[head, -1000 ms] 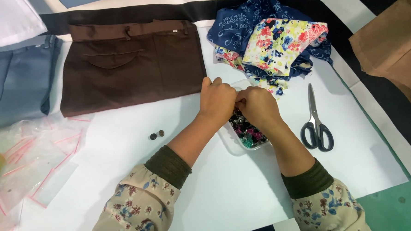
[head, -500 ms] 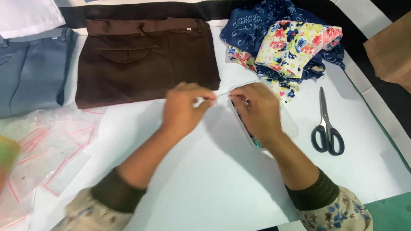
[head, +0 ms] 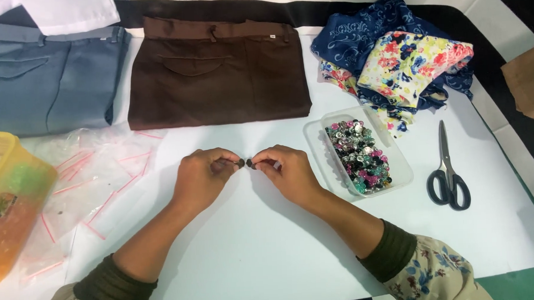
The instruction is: Sorting yellow, green, and silver buttons into small plastic bags at a sewing factory workstation.
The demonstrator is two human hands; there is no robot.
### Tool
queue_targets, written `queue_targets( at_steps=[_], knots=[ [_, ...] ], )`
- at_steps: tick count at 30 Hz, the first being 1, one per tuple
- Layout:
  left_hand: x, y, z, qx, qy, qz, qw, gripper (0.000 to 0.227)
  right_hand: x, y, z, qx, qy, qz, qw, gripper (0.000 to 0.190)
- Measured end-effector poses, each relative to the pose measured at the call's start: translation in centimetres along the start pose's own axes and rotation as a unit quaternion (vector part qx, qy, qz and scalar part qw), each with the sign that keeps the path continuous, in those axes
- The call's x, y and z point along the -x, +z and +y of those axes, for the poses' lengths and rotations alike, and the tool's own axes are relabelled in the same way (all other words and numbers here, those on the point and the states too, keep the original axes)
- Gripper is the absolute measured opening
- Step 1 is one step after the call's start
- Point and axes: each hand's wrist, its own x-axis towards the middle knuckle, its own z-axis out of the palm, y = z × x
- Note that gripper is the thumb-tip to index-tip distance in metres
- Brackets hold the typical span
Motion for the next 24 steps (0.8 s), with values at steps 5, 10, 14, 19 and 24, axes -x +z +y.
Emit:
queue_targets(
  at_steps=[5, 10, 14, 19, 24],
  knots=[
    [0.0, 0.4, -0.2, -0.026, 0.013, 0.012, 0.999, 0.012, -0.3, 0.5, -0.3, 0.012, 0.020, -0.020, 1.000, 0.012],
    [-0.5, 1.4, 0.3, -0.037, 0.125, 0.103, 0.986, 0.017, -0.9, -1.8, -0.2, 0.033, -0.024, 0.042, 0.998, 0.016],
    [-1.7, 3.6, 2.8, -0.020, 0.224, 0.129, 0.966, 0.024, -1.5, -7.9, 0.2, 0.025, -0.012, 0.100, 0.995, 0.018],
    [-3.7, 7.2, 7.8, 0.006, 0.276, 0.104, 0.955, 0.023, -0.1, -14.9, 0.9, 0.128, 0.076, 0.115, 0.982, 0.019],
    [-6.1, 11.9, 10.8, -0.054, 0.266, 0.021, 0.962, 0.014, 1.5, -17.8, 1.9, 0.205, 0.185, 0.003, 0.961, 0.018]
  ],
)
